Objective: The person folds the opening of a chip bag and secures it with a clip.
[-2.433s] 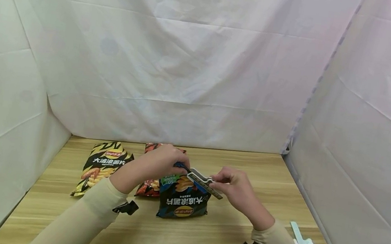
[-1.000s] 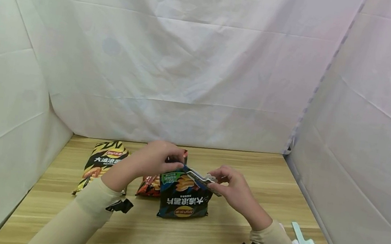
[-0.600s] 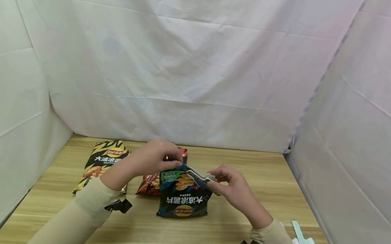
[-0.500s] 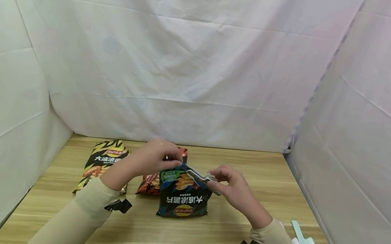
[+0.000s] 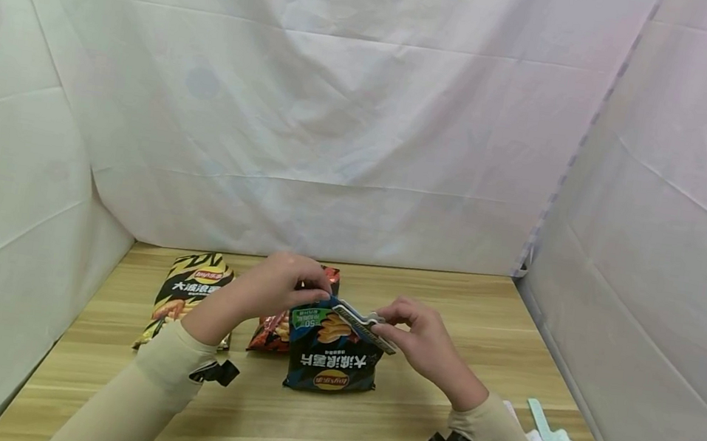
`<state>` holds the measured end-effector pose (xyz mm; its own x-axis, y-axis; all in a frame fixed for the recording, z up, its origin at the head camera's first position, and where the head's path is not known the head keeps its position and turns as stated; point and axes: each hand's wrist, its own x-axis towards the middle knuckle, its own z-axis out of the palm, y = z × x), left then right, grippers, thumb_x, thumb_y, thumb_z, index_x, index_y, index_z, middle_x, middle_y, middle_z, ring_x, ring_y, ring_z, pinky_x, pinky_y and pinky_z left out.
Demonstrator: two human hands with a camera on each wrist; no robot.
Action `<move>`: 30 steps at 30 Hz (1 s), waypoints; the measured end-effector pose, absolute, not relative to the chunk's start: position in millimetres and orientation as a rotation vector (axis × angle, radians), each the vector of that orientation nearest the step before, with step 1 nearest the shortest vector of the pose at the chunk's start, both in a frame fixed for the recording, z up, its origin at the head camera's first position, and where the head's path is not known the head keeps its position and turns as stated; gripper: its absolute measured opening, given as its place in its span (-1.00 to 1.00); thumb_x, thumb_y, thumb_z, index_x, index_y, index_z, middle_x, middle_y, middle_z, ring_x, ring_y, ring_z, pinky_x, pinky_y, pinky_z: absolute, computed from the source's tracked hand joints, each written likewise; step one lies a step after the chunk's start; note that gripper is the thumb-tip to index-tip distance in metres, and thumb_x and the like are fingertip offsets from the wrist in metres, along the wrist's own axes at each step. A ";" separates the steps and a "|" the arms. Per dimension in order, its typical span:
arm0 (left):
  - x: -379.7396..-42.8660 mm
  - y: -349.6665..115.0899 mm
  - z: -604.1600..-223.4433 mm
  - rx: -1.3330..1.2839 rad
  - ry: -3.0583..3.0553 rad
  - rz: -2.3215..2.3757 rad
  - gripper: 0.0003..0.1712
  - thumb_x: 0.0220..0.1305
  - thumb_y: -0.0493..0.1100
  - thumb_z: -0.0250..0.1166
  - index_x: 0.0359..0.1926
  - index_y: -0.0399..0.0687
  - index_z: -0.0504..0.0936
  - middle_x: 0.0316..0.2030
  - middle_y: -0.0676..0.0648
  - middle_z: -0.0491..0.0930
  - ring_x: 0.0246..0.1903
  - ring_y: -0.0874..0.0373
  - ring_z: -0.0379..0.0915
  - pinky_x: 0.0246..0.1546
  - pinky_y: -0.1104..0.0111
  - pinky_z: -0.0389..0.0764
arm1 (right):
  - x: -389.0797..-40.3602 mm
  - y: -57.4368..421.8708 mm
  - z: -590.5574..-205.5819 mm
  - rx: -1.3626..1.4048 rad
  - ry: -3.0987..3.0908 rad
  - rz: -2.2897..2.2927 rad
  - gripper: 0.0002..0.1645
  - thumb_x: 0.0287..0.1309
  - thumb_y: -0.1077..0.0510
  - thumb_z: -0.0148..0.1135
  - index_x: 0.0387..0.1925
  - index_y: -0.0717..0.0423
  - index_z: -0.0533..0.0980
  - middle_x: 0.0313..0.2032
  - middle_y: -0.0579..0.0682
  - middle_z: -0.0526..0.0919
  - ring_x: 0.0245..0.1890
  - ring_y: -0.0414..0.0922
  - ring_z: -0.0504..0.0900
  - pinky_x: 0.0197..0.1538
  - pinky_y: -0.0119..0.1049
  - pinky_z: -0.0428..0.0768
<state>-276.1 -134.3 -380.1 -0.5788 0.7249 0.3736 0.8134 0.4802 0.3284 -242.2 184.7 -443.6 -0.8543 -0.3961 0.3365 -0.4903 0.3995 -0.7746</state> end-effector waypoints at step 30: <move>-275.6 -133.6 -387.0 -1.287 -2.496 -0.774 -0.95 0.49 -0.08 0.53 -0.15 0.11 0.88 -0.25 0.22 0.71 -0.39 0.37 0.47 -0.36 0.35 0.57 | -247.5 169.4 -445.7 0.854 -2.455 1.481 -0.80 0.39 0.22 0.55 0.00 -0.03 0.81 -0.14 -0.15 0.74 -0.17 -0.15 0.73 0.03 -0.09 0.73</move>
<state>-275.6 -133.6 -387.0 -0.5885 0.6871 0.4261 0.8076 0.4752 0.3493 -247.5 169.4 -445.7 -0.8265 -0.3918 0.4041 -0.5402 0.3506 -0.7650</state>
